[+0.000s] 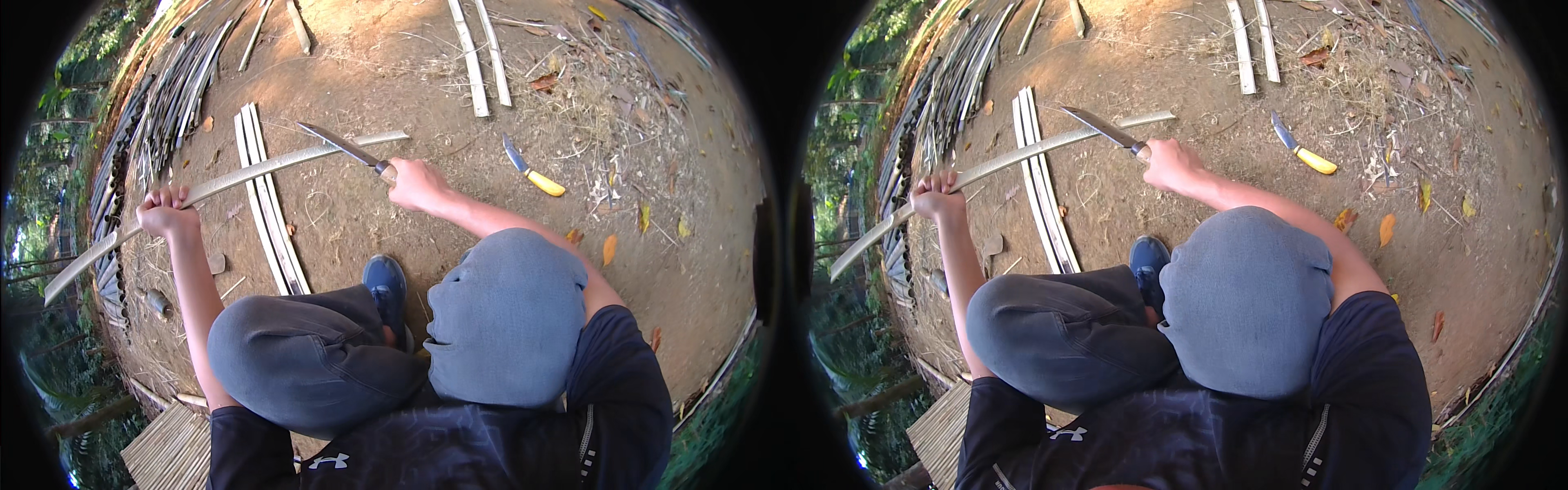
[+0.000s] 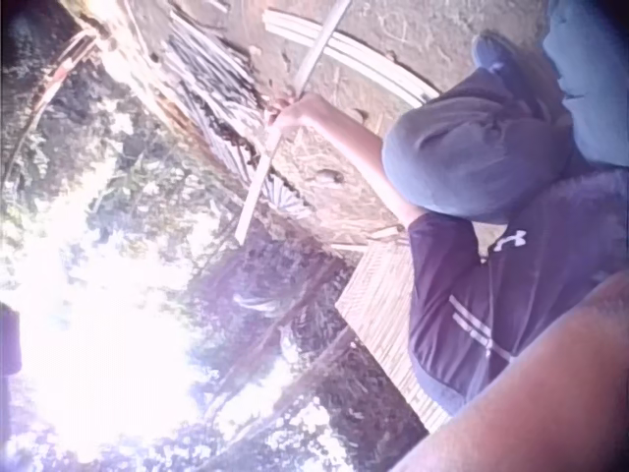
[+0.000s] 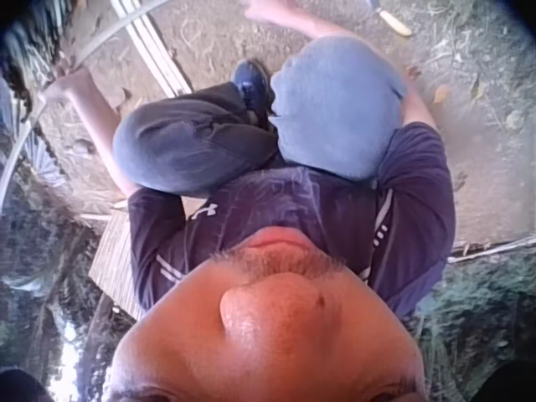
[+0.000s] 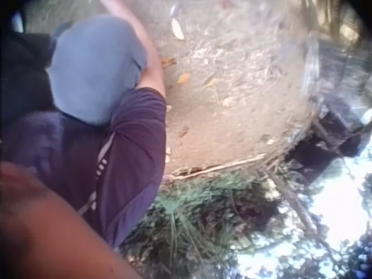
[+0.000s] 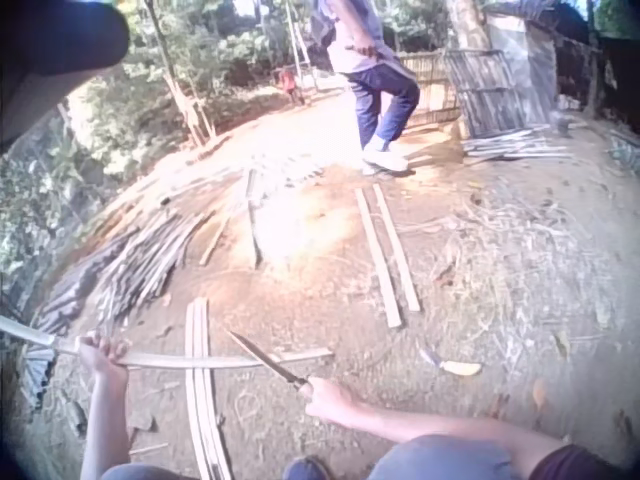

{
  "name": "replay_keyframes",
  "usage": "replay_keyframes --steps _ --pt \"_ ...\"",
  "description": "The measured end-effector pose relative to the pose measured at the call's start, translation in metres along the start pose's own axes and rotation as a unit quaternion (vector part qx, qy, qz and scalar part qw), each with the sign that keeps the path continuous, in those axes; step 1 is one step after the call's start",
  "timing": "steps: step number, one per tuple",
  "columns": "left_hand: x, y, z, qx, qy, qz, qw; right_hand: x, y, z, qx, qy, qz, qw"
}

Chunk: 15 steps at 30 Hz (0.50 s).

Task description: The person shaves a strip of bamboo with a machete and a smaller knife, scraping the blades along the surface to remove layers while holding the piece by hand.

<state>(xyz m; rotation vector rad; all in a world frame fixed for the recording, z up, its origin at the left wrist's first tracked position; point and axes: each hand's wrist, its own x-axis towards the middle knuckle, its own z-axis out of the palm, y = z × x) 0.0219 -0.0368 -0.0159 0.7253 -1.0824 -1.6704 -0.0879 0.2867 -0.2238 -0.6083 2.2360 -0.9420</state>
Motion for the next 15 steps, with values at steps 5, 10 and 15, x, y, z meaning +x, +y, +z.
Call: replay_keyframes --steps 5,10,15 --pt "-0.007 0.0 0.006 0.012 -0.019 0.011 1.0 0.01 0.016 -0.002 0.018 -0.016 -0.003 1.0" --pt "-0.008 0.001 0.009 0.005 -0.016 0.015 1.0 -0.004 -0.006 -0.008 -0.001 -0.031 -0.006 1.0" --pt "-0.012 0.004 0.01 0.017 -0.024 0.03 0.999 0.007 0.004 -0.005 0.0 -0.016 0.018 1.0"
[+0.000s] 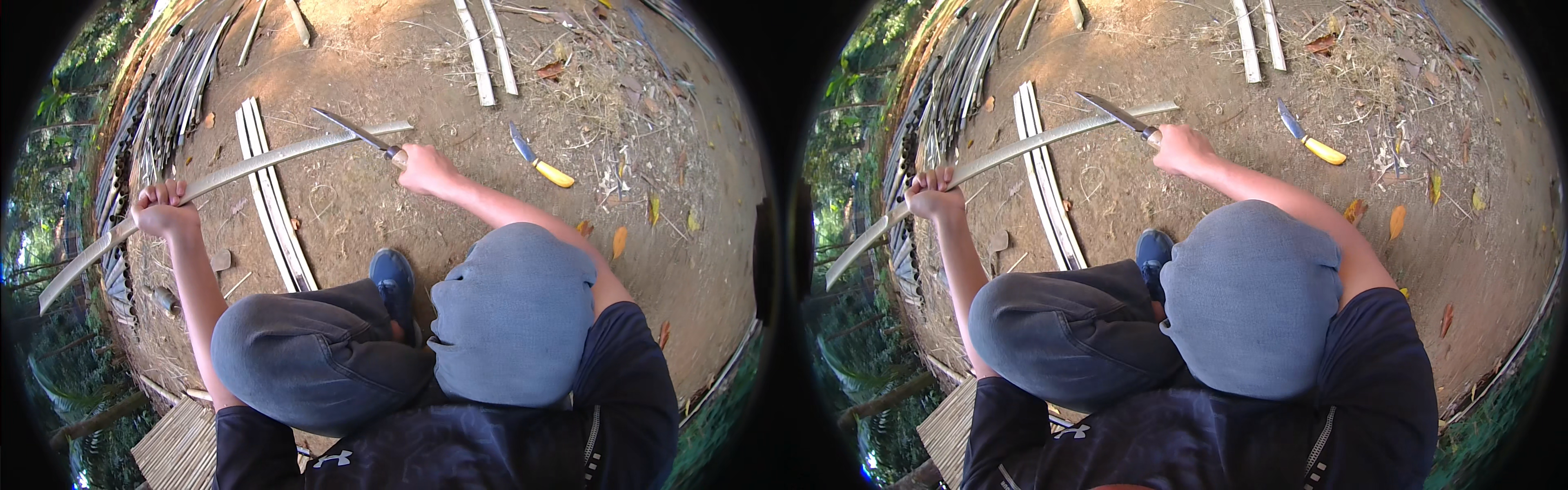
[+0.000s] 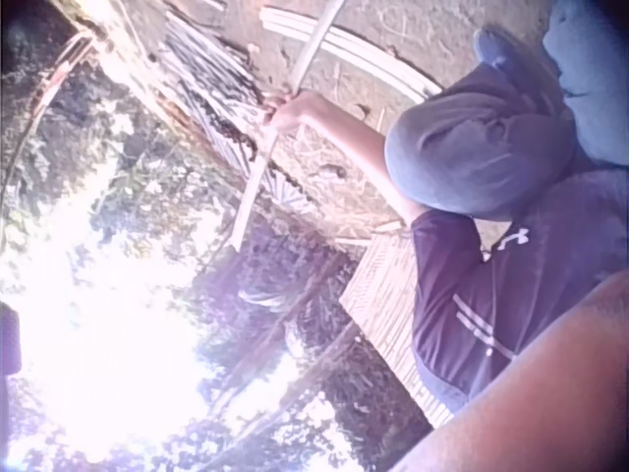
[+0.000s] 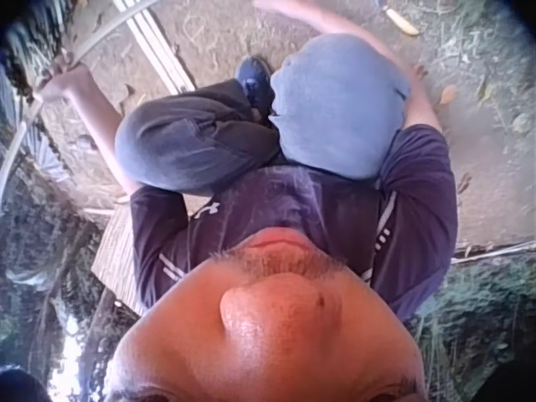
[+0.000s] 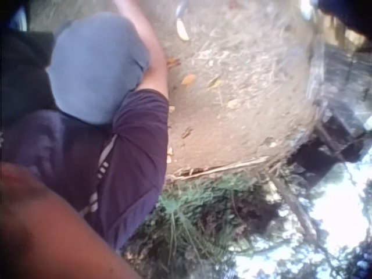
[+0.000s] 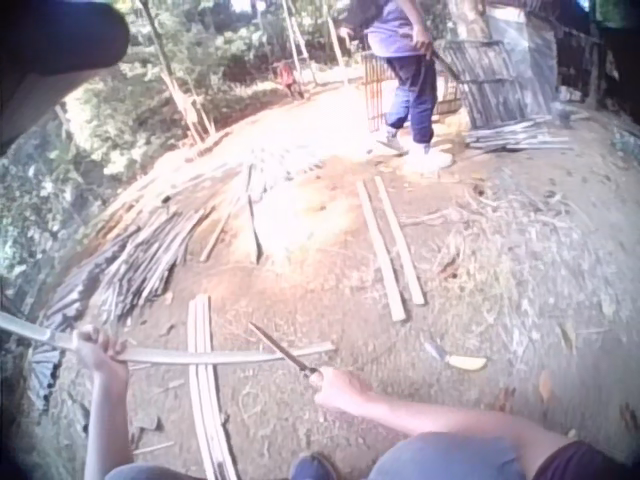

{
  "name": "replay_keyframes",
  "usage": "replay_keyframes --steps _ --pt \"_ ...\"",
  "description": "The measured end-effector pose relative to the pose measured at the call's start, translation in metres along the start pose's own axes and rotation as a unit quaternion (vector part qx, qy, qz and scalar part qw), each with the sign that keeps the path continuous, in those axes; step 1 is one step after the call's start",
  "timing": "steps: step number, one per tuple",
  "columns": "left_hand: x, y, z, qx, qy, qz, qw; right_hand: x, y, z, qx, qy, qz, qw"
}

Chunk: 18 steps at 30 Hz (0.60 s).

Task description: The person shaves a strip of bamboo with a machete and a smaller knife, scraping the blades along the surface to remove layers while holding the piece by hand.

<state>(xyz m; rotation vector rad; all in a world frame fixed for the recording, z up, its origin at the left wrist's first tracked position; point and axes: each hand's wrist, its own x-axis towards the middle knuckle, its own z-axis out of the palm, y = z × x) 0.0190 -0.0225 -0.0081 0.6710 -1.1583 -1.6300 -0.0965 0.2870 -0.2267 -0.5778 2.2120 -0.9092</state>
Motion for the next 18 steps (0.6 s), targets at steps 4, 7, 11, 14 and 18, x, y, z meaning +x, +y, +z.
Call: replay_keyframes --steps 4,7,11,14,18 --pt "-0.007 -0.001 0.01 -0.001 -0.011 0.001 1.0 0.002 0.015 0.004 -0.02 0.006 -0.032 0.999" --pt "-0.003 -0.001 0.007 -0.006 -0.033 -0.002 0.999 0.013 0.03 -0.001 -0.007 0.003 0.015 1.0" --pt "-0.006 0.0 0.007 -0.013 -0.056 -0.004 0.998 0.016 0.042 -0.003 0.001 0.006 0.034 0.999" --pt "-0.011 0.005 0.006 -0.01 -0.046 0.007 0.999 0.015 0.048 0.005 0.02 0.013 0.047 0.999" --pt "-0.014 0.005 0.014 -0.001 -0.058 0.013 0.998 0.053 0.105 0.012 0.042 0.066 0.057 0.995"
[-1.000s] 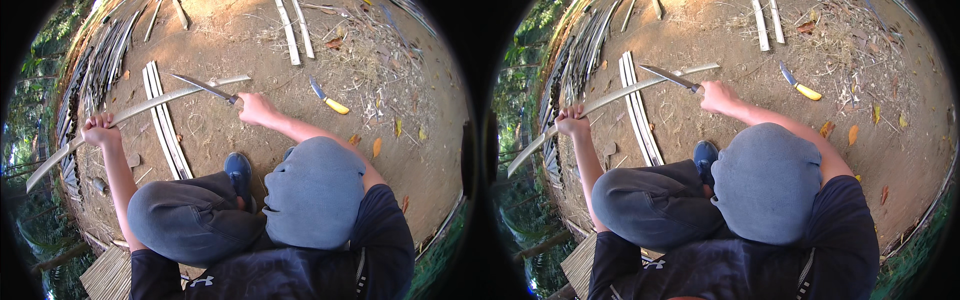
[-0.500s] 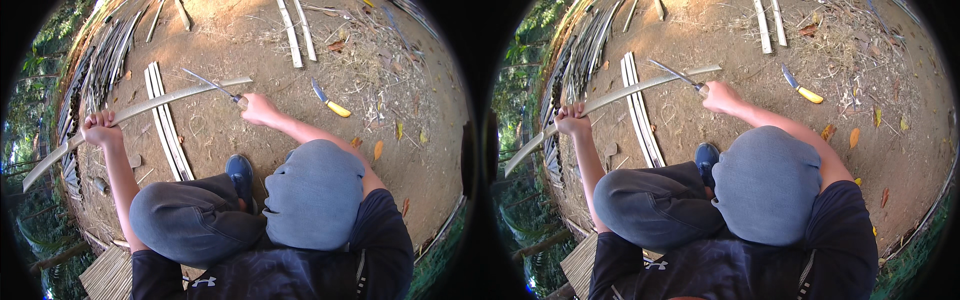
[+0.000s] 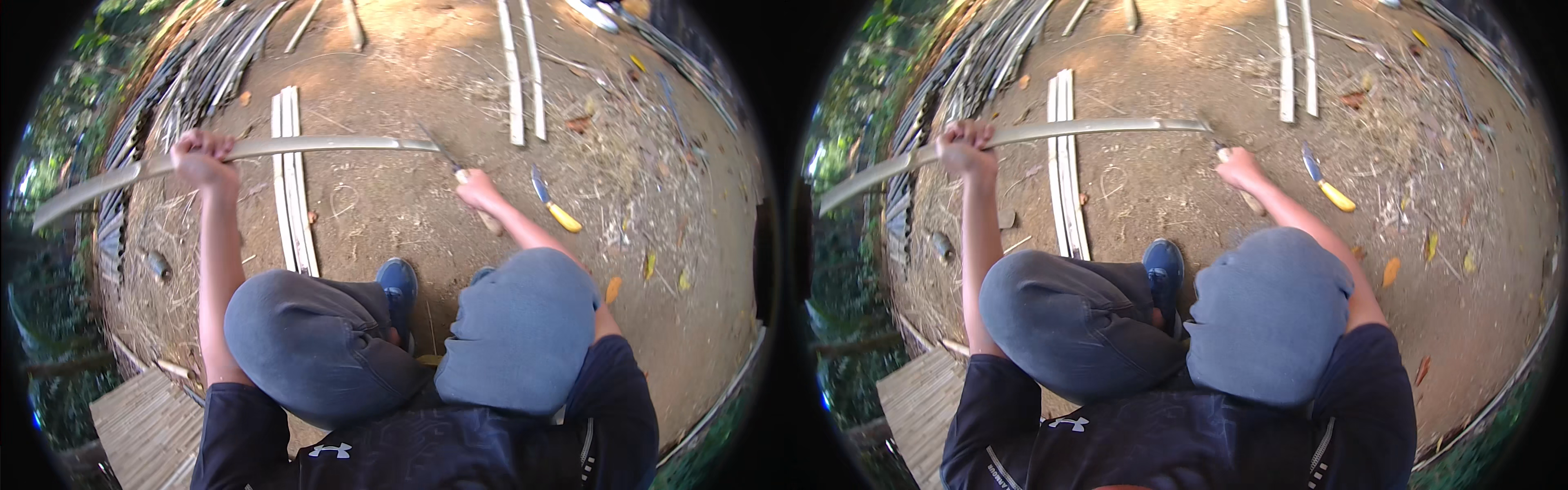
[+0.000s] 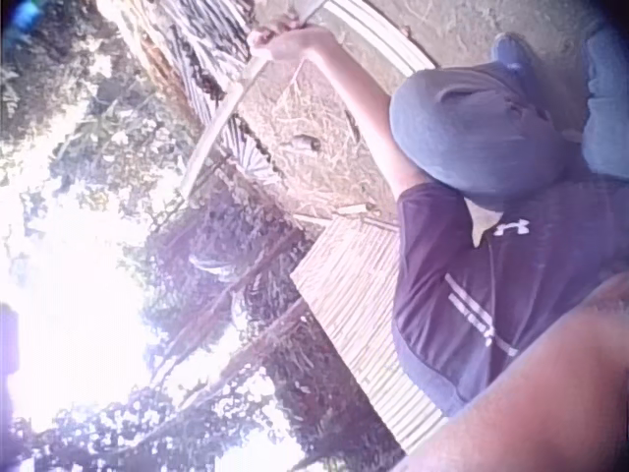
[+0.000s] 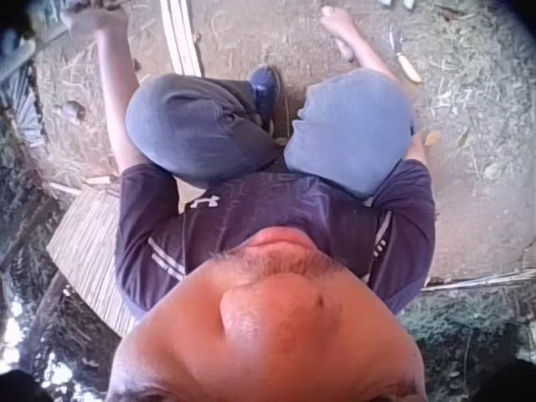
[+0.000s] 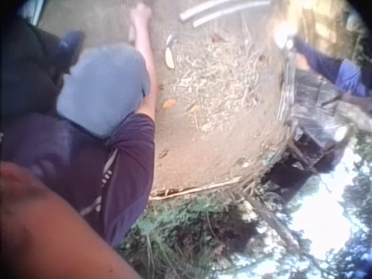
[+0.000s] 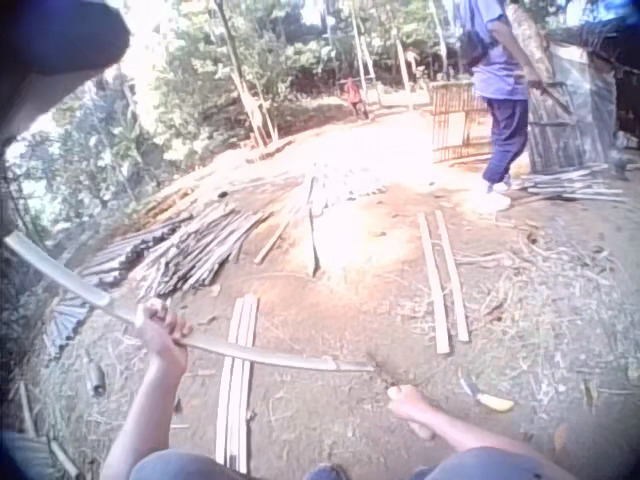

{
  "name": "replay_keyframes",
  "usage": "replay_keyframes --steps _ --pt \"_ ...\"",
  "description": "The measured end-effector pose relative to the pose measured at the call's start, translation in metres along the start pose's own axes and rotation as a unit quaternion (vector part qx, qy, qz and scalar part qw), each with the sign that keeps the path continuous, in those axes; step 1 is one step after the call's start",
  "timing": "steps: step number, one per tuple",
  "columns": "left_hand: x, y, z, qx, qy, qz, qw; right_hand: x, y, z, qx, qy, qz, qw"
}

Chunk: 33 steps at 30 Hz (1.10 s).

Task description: The person shaves a strip of bamboo with a machete and a smaller knife, scraping the blades along the surface to remove layers while holding the piece by hand.

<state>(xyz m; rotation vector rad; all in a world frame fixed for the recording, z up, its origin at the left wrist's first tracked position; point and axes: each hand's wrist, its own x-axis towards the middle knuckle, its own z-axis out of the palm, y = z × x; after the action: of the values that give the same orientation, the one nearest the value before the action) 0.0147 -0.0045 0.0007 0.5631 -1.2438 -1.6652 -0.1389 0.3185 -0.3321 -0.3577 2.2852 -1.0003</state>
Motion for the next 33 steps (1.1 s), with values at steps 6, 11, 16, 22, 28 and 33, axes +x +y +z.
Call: replay_keyframes --steps 6,11,16,22,28,33 --pt "-0.001 0.005 0.001 0.032 -0.125 0.012 0.992 -0.023 -0.014 -0.003 0.07 -0.015 0.024 0.997" --pt "-0.008 0.006 0.004 -0.011 -0.156 -0.007 0.988 -0.024 -0.009 -0.01 -0.015 -0.009 0.015 1.0" --pt "-0.003 0.006 -0.007 -0.003 -0.144 0.004 0.99 -0.04 -0.038 -0.001 -0.018 0.007 0.005 1.0" --pt "-0.005 0.006 0.001 -0.013 -0.139 0.003 0.99 -0.048 -0.034 0.011 0.061 0.004 -0.059 0.996" --pt "0.002 0.0 -0.004 -0.026 -0.146 0.002 0.989 -0.023 -0.017 -0.009 0.083 -0.034 0.071 0.993" --pt "0.001 0.002 -0.005 -0.053 -0.142 -0.011 0.988 -0.042 -0.019 0.001 0.036 0.014 -0.051 0.998"
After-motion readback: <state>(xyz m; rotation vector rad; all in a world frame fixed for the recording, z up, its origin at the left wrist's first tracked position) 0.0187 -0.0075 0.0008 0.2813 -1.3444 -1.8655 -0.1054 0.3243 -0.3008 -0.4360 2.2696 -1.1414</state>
